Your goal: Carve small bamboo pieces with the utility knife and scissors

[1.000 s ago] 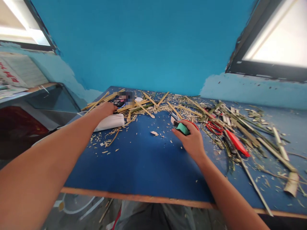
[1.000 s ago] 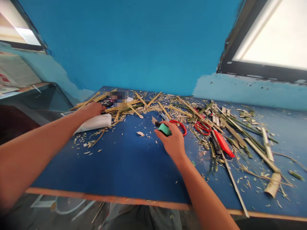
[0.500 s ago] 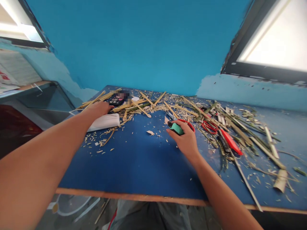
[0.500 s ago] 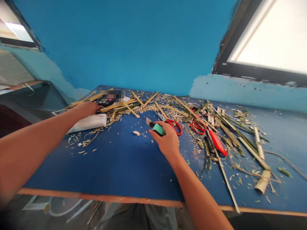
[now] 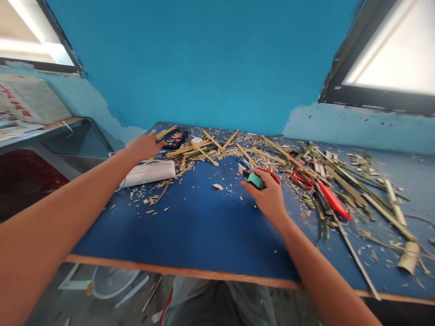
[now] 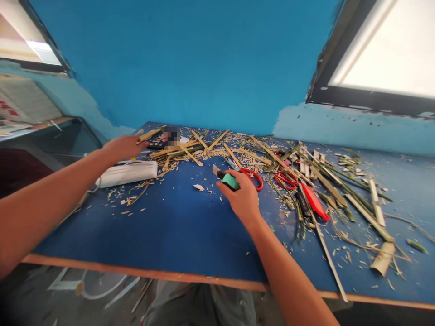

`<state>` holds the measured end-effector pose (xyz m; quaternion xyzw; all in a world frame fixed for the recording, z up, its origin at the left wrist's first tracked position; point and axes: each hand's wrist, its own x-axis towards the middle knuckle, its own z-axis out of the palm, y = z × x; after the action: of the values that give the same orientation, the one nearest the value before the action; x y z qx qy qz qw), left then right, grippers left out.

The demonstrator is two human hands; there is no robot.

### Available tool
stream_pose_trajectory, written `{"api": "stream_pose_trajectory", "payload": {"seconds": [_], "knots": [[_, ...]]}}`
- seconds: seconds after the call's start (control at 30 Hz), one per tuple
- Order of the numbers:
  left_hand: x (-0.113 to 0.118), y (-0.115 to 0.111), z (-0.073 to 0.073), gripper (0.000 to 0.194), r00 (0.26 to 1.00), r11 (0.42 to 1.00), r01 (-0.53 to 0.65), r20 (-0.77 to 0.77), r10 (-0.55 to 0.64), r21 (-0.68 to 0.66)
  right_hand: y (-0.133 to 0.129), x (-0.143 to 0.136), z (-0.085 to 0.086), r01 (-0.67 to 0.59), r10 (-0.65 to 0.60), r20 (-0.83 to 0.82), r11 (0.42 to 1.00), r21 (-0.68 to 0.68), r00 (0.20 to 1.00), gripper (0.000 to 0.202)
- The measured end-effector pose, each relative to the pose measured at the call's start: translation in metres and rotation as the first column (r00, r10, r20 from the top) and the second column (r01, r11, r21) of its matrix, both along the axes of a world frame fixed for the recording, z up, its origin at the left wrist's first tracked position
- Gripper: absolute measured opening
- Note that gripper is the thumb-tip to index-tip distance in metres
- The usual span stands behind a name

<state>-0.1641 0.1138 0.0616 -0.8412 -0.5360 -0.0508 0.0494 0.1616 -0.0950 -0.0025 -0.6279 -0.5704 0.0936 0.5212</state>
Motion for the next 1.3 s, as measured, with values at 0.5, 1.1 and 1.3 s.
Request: {"api": "stream_pose_trajectory", "payload": {"seconds": [0.5,1.1,1.3], "knots": [[0.132,-0.108,-0.042,0.031,0.86,0.814,0.509,0.128,-0.494,-0.281,0.002,0.004,-0.001,-0.025,0.025,-0.008,1.0,0.017,1.0,0.039],[0.152,-0.119,-0.07,0.026,0.246,0.568,0.731,0.923,0.296,-0.377,0.002,0.003,0.001,-0.187,0.223,0.129,0.952,-0.243,0.966,0.037],[0.148,-0.12,-0.07,0.026,0.237,0.556,0.744,0.924,0.301,-0.372,0.0,0.004,0.002,-0.204,0.241,0.134,0.948,-0.246,0.961,0.034]]}}
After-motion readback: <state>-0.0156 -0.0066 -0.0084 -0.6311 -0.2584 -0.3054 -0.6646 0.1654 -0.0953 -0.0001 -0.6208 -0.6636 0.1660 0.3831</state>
